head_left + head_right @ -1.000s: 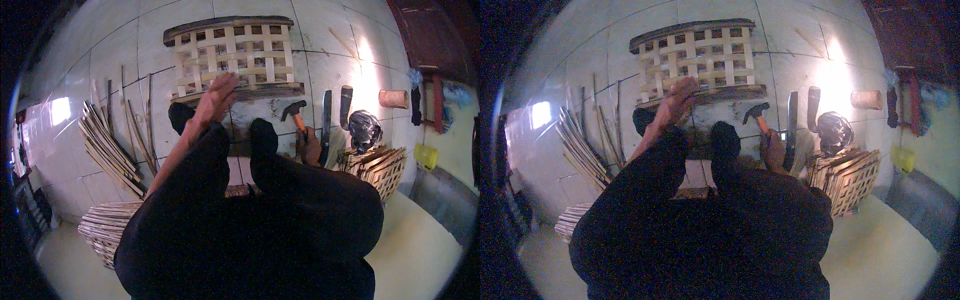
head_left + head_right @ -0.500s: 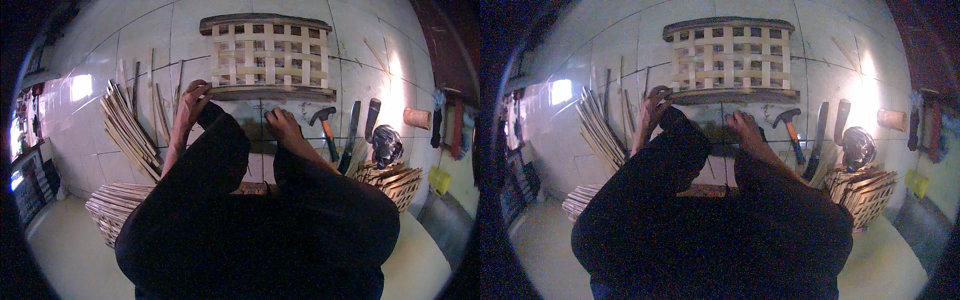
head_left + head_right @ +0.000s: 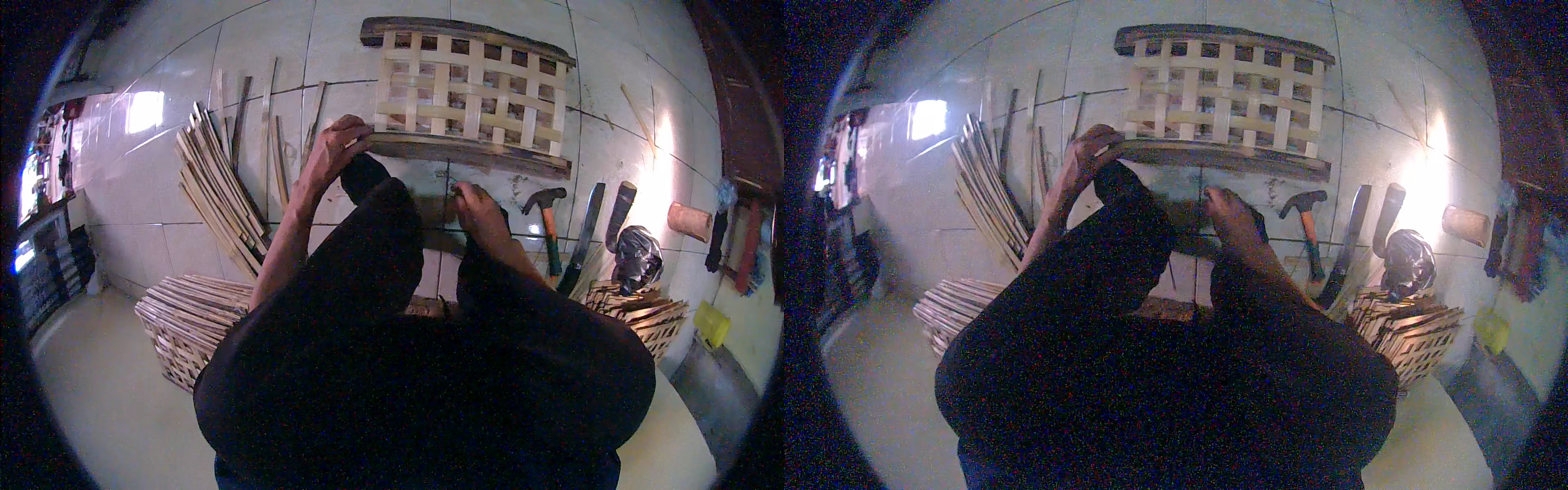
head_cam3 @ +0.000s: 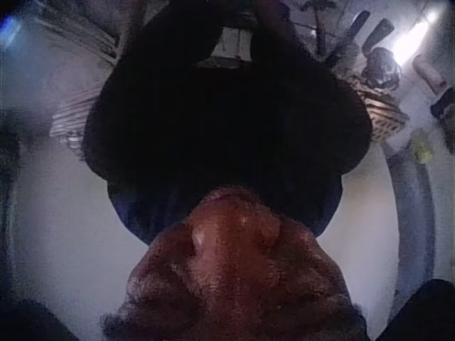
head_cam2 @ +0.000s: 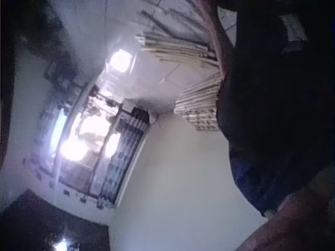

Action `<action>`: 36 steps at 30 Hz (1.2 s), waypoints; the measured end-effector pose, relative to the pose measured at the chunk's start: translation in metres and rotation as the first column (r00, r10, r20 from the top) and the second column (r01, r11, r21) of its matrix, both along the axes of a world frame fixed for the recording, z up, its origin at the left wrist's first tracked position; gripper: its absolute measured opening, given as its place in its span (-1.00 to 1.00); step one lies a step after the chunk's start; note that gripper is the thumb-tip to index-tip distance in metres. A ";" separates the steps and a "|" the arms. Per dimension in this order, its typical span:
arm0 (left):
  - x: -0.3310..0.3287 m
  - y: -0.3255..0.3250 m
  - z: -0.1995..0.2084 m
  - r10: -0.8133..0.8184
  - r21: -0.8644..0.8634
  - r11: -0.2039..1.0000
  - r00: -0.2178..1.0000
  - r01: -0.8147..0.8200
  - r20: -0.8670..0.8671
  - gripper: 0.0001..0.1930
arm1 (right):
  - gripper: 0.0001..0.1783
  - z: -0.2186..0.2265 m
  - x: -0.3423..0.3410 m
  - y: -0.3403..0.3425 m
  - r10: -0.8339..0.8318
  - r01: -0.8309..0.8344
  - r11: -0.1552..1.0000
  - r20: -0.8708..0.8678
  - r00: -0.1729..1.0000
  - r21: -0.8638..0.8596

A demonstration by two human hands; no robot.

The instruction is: The person weaves thin wooden strips into a rectangular basket frame, using a hammer to tap the strips into place. They repeatedly pick up strips, insert them into the weave, and secure them with the hammer.

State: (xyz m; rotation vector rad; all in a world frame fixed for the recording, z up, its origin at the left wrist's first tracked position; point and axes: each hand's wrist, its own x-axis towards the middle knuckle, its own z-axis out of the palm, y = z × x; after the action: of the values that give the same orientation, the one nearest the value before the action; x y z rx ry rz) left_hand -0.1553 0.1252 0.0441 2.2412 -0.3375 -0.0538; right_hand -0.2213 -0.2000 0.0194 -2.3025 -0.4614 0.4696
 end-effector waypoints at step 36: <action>-0.027 -0.054 0.005 0.628 -0.308 0.677 0.743 -0.668 -0.231 -0.74 | -0.64 -0.032 -0.072 -0.181 -0.279 0.422 0.842 0.398 0.874 -0.336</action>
State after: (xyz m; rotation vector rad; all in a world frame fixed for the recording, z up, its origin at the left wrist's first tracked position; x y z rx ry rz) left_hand -0.1826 0.0711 0.0487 1.8424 0.4991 0.2539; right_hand -0.2928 -0.3809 -0.0129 -2.8213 -0.0758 -0.0257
